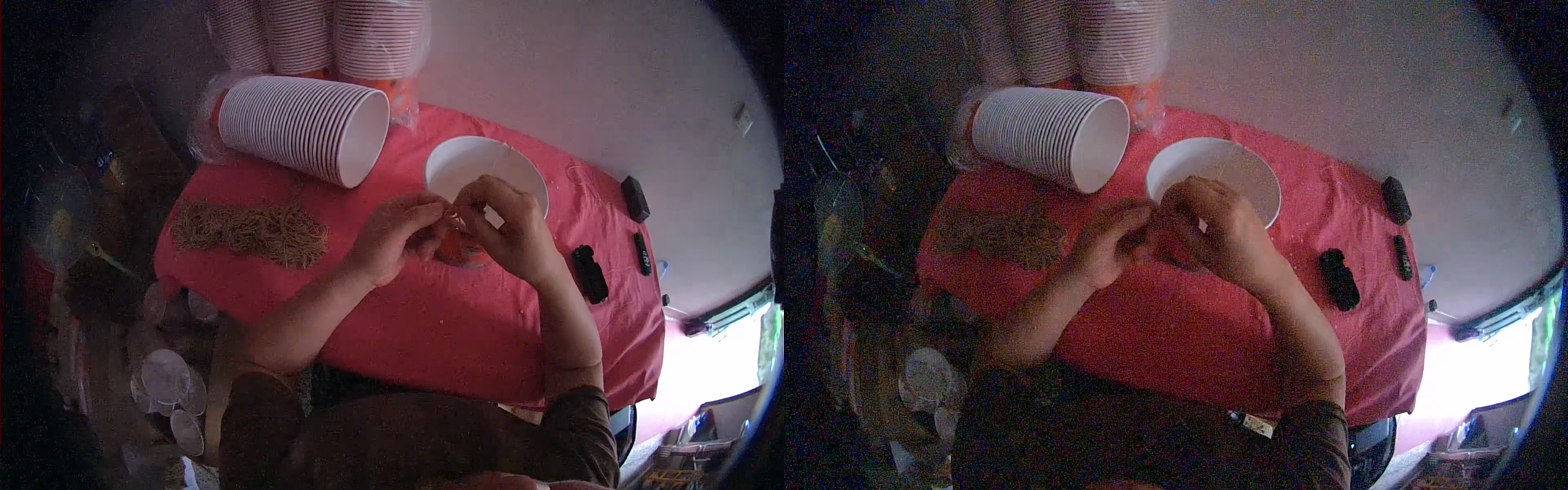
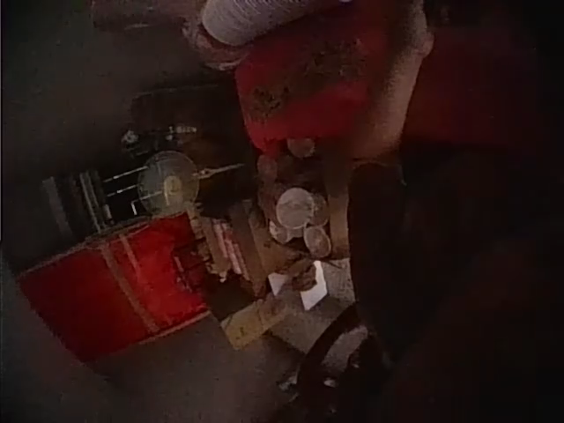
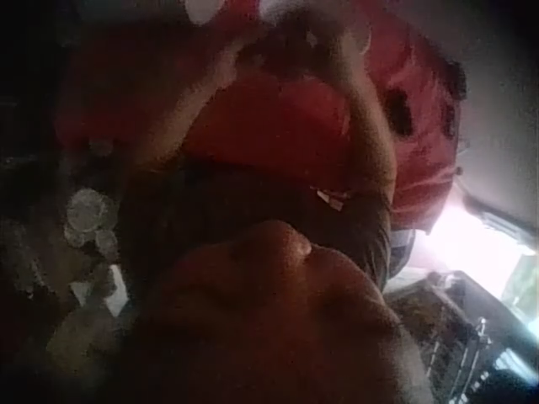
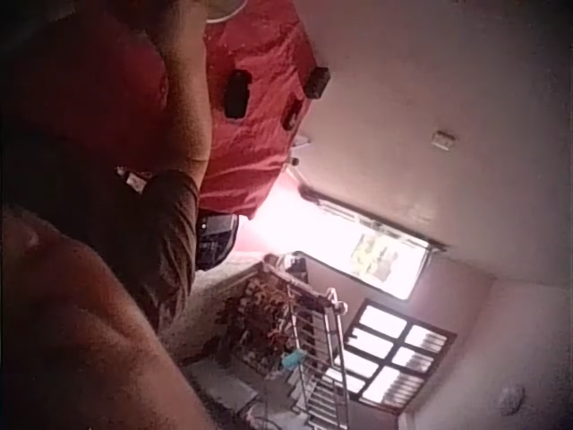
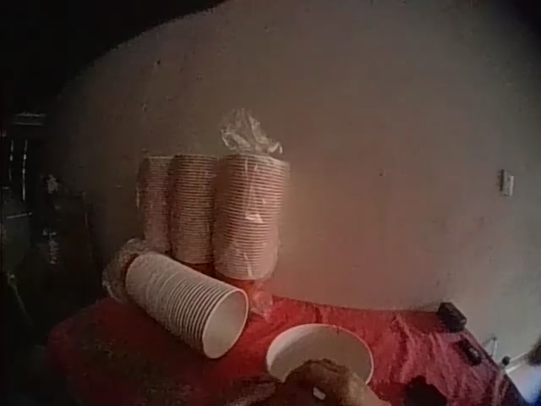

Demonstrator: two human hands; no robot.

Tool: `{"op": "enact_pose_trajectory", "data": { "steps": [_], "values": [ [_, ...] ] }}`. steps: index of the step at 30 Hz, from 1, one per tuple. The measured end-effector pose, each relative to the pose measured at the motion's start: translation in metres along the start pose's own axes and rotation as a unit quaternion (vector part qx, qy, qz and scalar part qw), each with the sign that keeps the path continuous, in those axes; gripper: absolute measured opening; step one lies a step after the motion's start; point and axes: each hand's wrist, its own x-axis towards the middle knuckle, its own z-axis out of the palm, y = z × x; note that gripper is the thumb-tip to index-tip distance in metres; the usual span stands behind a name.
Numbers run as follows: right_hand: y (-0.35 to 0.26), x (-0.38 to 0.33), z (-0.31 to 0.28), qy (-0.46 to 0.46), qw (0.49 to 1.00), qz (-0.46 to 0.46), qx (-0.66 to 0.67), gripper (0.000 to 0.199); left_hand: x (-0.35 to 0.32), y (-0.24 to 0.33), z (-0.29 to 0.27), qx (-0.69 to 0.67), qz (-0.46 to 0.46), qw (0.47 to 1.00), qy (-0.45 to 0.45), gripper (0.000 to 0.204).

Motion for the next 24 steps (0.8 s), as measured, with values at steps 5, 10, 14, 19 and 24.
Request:
{"op": "enact_pose_trajectory", "data": {
  "steps": [5,10,14,19,24],
  "values": [
    [-0.0011,0.0000,-0.0021,-0.002,1.000,0.029,0.011,0.006,0.0011,0.0000,-0.0004,0.028,0.020,0.999,-0.006,0.016],
    [0.0015,-0.0012,-0.0011,0.026,1.000,0.010,-0.004,0.010,0.0017,-0.0015,0.0013,0.070,0.051,0.996,-0.001,0.015],
    [-0.0017,0.0001,-0.0022,0.023,0.999,0.030,0.014,0.009,0.0020,-0.0014,0.0003,0.081,0.068,0.994,-0.009,0.015],
    [0.0040,-0.0008,-0.0021,0.030,0.999,0.012,-0.003,0.008,0.0022,0.0024,0.0016,0.112,0.060,0.992,-0.020,0.018],
    [-0.0002,-0.0016,-0.0026,0.011,0.999,0.049,0.013,0.010,0.0013,0.0029,0.0019,0.157,0.054,0.986,0.010,0.018]
  ]
}}
